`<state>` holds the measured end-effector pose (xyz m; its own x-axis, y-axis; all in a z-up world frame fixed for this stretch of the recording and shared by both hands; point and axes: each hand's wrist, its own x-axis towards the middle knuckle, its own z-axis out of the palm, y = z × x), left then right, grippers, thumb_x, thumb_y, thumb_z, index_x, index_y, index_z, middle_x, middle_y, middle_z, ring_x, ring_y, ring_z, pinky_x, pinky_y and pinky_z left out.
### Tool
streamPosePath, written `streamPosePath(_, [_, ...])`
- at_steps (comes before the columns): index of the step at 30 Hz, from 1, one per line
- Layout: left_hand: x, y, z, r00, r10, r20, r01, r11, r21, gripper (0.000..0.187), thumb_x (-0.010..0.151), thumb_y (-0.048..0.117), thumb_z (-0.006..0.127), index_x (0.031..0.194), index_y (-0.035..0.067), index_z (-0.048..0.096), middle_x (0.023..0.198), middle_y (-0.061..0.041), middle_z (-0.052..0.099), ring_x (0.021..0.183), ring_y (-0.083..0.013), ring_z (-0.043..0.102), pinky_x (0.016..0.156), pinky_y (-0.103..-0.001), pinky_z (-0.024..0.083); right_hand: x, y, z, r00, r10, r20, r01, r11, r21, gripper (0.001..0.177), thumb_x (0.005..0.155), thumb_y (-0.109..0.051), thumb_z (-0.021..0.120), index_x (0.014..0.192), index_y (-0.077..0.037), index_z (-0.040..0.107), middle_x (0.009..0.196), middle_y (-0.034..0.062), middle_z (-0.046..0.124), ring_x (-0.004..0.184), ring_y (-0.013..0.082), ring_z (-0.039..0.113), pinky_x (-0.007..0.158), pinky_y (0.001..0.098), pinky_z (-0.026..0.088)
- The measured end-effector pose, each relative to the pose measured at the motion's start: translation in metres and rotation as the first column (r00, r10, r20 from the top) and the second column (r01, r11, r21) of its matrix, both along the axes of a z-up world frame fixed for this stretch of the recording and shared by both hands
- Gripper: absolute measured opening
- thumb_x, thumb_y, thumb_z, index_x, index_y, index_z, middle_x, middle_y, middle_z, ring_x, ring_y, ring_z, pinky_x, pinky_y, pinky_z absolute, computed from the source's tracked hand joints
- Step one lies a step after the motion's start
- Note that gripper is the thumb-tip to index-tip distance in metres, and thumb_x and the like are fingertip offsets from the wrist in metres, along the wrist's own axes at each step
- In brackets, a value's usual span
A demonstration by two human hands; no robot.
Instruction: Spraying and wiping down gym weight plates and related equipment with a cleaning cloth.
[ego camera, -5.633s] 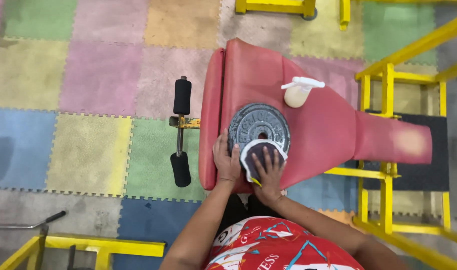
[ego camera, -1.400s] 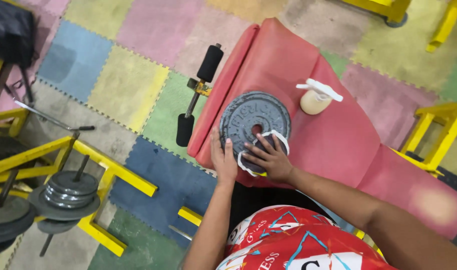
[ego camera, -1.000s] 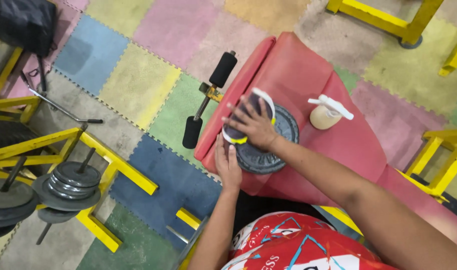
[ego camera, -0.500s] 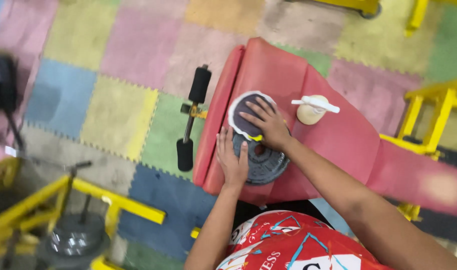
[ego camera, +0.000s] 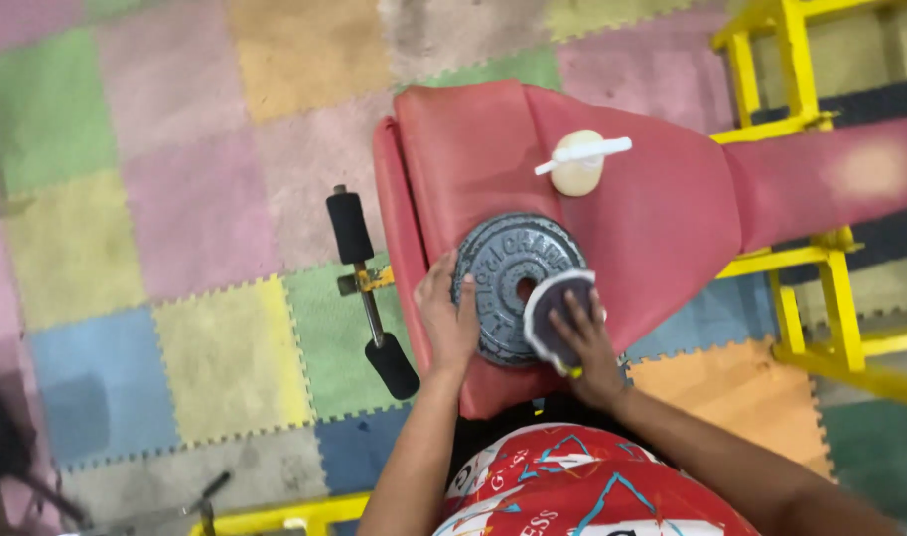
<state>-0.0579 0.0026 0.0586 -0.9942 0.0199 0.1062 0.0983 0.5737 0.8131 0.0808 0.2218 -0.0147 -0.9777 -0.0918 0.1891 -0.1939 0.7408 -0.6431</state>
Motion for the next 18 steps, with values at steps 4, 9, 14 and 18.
streamPosePath(4, [-0.009,-0.009,-0.001,0.997,-0.068,0.047,0.068,0.998,0.007,0.040,0.101,0.024,0.060,0.135,0.005,0.066,0.136,-0.018,0.065,0.129,-0.0362,0.056,0.114,-0.045,0.037,0.018,-0.041,0.026,0.999,0.033,-0.014,-0.032,0.997,0.069,0.082,0.075,-0.030,0.079,0.151,-0.021,0.048,0.167,0.0134,0.024,0.154,0.0495,0.011,0.119,0.0691,0.014])
streamPosePath(9, [-0.020,-0.009,-0.018,0.993,-0.073,0.098,0.061,0.991,0.122,0.034,0.103,0.025,0.058,0.131,0.008,0.070,0.129,-0.016,0.068,0.124,-0.0329,0.059,0.111,-0.043,0.041,-0.035,-0.068,0.070,0.963,0.202,0.178,-0.234,0.955,0.183,0.096,0.067,-0.037,0.081,0.155,-0.027,0.045,0.170,0.0084,0.023,0.155,0.0424,0.011,0.117,0.0716,0.012])
streamPosePath(14, [-0.036,-0.017,-0.046,0.970,-0.105,0.219,-0.016,0.873,0.487,0.030,0.105,0.022,0.057,0.129,0.008,0.069,0.129,-0.014,0.068,0.122,-0.0256,0.063,0.107,-0.036,0.048,-0.099,-0.079,0.057,0.965,0.198,0.172,-0.244,0.918,0.312,0.090,0.071,-0.037,0.080,0.153,-0.036,0.043,0.170,0.0039,0.022,0.157,0.0413,0.012,0.111,0.0823,0.012])
streamPosePath(18, [-0.040,-0.014,-0.030,0.938,-0.129,0.323,-0.078,0.828,0.555,0.032,0.106,0.023,0.055,0.130,0.008,0.070,0.127,-0.013,0.070,0.119,-0.0226,0.064,0.105,-0.033,0.049,-0.136,-0.072,0.063,0.990,0.057,0.133,-0.093,0.954,0.285,0.087,0.076,-0.040,0.079,0.155,-0.037,0.041,0.169,0.0051,0.022,0.156,0.0426,0.015,0.109,0.0836,0.012])
